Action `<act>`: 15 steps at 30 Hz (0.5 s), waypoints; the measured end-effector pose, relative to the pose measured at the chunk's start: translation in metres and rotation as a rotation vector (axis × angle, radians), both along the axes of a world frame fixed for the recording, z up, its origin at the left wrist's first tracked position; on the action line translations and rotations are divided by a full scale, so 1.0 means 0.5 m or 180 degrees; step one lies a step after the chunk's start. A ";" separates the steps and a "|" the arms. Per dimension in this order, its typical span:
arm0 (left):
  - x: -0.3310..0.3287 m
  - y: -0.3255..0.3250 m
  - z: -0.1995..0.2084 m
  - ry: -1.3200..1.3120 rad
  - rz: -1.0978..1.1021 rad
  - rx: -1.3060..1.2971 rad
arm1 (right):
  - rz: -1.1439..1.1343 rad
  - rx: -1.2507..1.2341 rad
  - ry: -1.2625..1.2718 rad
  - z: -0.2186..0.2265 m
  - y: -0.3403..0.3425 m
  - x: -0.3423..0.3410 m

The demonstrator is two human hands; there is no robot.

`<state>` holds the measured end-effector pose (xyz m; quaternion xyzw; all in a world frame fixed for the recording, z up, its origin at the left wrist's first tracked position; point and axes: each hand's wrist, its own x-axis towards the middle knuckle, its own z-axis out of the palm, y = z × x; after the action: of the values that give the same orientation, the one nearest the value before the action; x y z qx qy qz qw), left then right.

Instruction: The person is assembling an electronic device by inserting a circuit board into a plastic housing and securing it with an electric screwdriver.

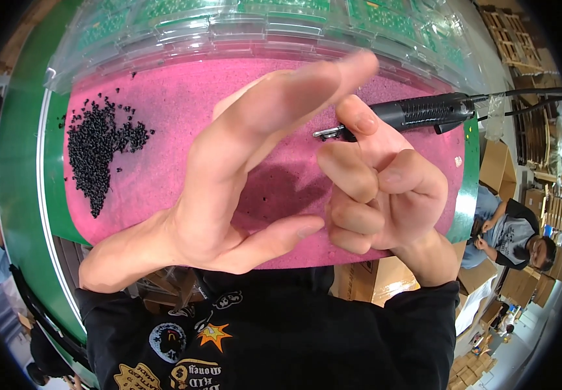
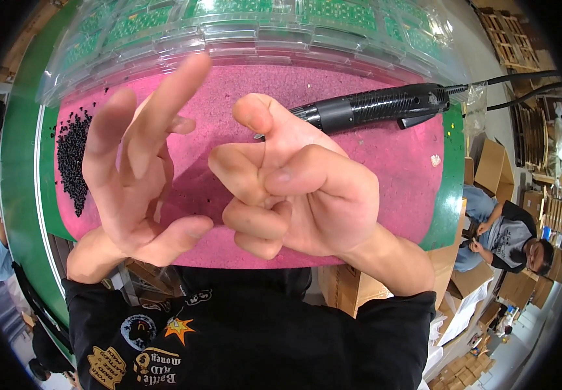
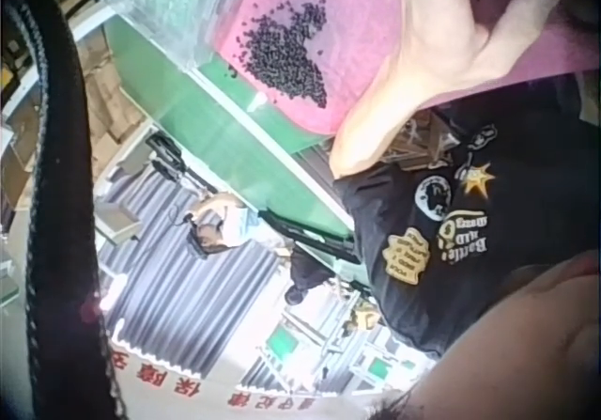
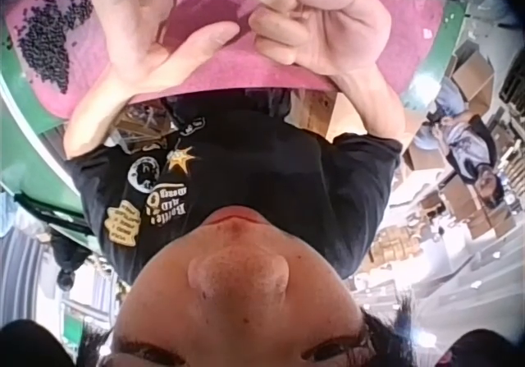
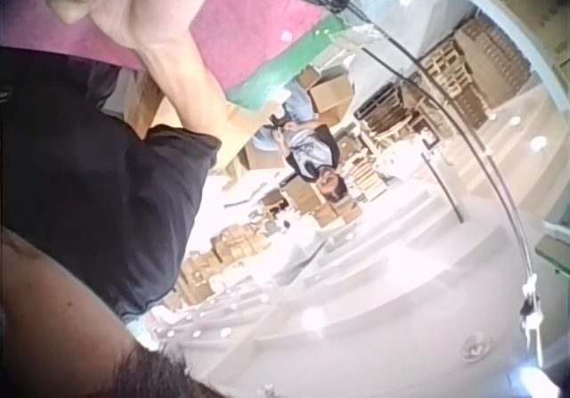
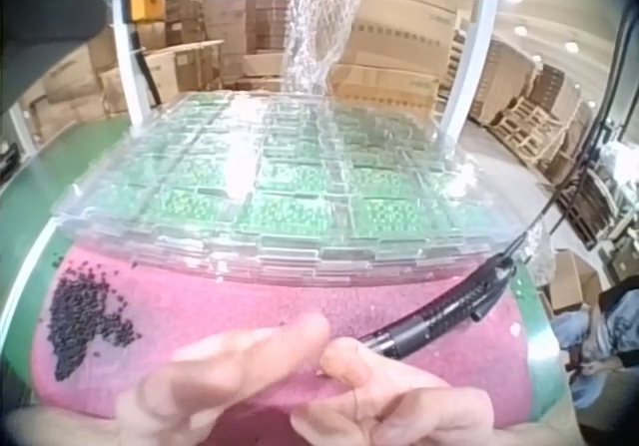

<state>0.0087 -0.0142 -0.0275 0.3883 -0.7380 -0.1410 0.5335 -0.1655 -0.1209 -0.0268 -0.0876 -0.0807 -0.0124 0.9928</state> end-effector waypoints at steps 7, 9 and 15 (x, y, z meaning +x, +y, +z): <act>-0.002 -0.001 -0.013 -0.0018 0.0148 -0.0148 | -0.0019 -0.0046 0.0011 -0.002 0.000 -0.002; -0.001 0.002 -0.005 -0.0040 0.0148 -0.0138 | 0.0001 -0.0056 0.0019 0.001 0.001 -0.001; -0.002 0.000 0.002 -0.0064 0.0095 -0.0112 | -0.0017 -0.0281 0.0428 0.018 -0.005 -0.005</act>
<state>0.0075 -0.0144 -0.0265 0.3913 -0.7398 -0.1161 0.5349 -0.1679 -0.1234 -0.0180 -0.1321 -0.0140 -0.0055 0.9911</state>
